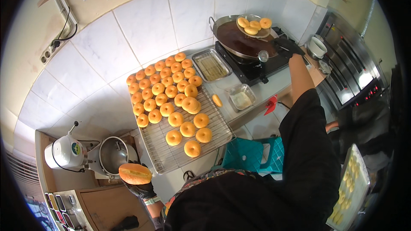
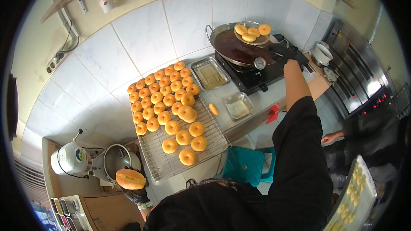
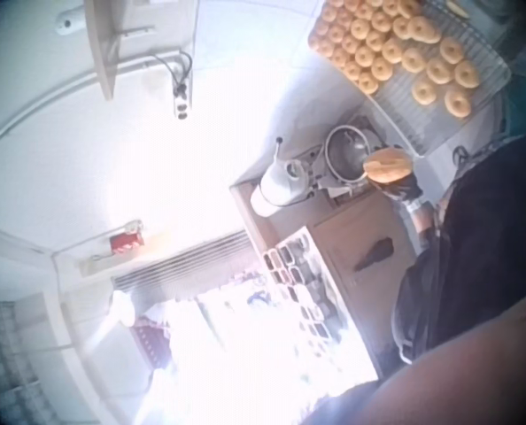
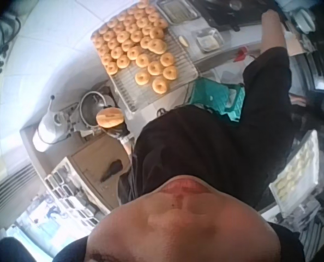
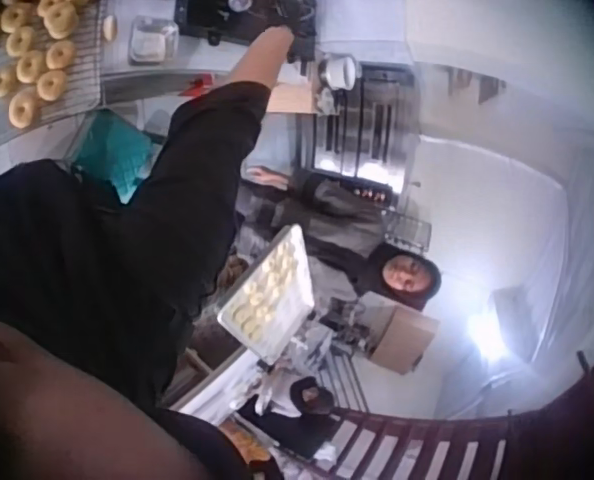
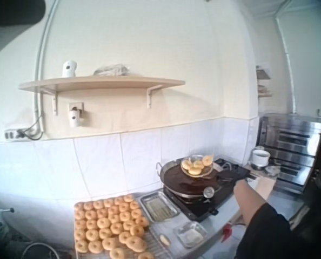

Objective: The person cuts a bread roll with scissors, transfers fried donuts from a pan to a cooling rack using a skimmer, and applies a spread to the inside of the bread roll using a small spatula at a topping station.

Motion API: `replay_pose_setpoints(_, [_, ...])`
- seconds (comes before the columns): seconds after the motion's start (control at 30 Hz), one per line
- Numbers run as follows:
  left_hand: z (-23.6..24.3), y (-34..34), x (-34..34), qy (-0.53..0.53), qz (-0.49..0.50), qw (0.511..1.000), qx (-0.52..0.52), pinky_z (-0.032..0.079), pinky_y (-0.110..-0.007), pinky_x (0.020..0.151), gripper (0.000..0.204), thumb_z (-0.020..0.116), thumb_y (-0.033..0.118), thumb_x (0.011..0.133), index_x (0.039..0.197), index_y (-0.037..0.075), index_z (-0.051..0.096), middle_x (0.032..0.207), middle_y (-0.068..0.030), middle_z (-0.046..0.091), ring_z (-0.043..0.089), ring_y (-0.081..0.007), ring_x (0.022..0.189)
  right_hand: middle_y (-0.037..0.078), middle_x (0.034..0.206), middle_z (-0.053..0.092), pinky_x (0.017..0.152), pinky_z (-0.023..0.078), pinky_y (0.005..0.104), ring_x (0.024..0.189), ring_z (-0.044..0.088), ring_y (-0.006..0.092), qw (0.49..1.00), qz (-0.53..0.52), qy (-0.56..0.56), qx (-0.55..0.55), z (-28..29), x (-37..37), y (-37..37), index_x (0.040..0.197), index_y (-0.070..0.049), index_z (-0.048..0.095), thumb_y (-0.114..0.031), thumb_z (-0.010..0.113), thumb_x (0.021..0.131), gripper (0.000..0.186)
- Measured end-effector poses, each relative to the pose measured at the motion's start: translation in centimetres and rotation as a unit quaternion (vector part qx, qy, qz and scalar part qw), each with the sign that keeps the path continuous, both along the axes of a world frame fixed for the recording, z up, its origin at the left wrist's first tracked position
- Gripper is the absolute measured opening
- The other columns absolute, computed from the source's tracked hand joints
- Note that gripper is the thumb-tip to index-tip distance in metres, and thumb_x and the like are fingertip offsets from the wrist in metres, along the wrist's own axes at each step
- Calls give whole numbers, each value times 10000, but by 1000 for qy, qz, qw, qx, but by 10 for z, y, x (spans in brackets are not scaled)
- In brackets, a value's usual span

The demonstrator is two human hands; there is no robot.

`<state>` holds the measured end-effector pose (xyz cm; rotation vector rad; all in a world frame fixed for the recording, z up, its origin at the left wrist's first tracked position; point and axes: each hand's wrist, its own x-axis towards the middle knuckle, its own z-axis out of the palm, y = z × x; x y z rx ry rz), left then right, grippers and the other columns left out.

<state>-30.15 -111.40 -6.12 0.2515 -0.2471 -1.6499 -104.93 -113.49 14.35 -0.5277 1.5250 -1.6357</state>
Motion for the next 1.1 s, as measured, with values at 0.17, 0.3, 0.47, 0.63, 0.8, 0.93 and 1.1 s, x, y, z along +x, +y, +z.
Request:
replay_pose_setpoints(0.17, [1,1,5,1,-3,1000,-6,326,-409,978,519,480,372,863,1250,38,395,1241,-114,460,439,-264,1119,32,693,576,427,402,174,522,502,61,998,11,55,24,15,39,-3,853,-33,579,-85,565,805,72])
replay_pose_setpoints(0.3, [7,-4,2,9,-15,1000,-15,320,-409,983,525,484,371,861,1254,36,392,1248,-115,457,434,-264,1127,8,638,563,340,338,167,430,455,45,980,33,174,94,37,59,8,764,-54,590,-137,562,815,101])
replay_pose_setpoints(0.47, [6,-5,5,12,-16,1000,-18,318,-410,985,527,485,370,860,1257,37,390,1254,-116,453,430,-266,1135,7,630,567,351,338,170,446,450,39,987,57,113,97,4,42,-2,752,-77,596,-177,577,807,115])
replay_pose_setpoints(0.63, [8,-4,6,10,-17,1000,-21,318,-411,986,528,485,369,860,1259,38,388,1260,-117,449,426,-267,1142,6,618,562,345,330,172,437,444,39,997,16,56,60,-14,41,-9,745,-77,595,-180,578,805,121])
replay_pose_setpoints(0.8, [6,-2,10,14,-18,999,-24,317,-411,987,528,485,368,860,1262,39,386,1266,-118,445,422,-269,1149,5,606,556,339,322,175,428,438,39,999,-1,34,37,-15,42,-16,738,-77,594,-184,578,803,127])
replay_pose_setpoints(0.93, [4,-1,14,15,-17,999,-29,316,-412,987,529,485,367,860,1264,40,385,1271,-119,442,419,-270,1155,4,597,552,334,315,177,421,433,39,1000,-10,20,17,-15,45,-12,732,-77,593,-187,579,802,131])
replay_pose_setpoints(1.1, [3,4,21,20,-22,998,-50,315,-412,988,530,485,366,861,1266,41,383,1277,-119,438,415,-271,1162,3,585,547,327,308,179,412,427,39,999,-10,13,-49,16,54,1,724,-77,592,-190,580,800,137])
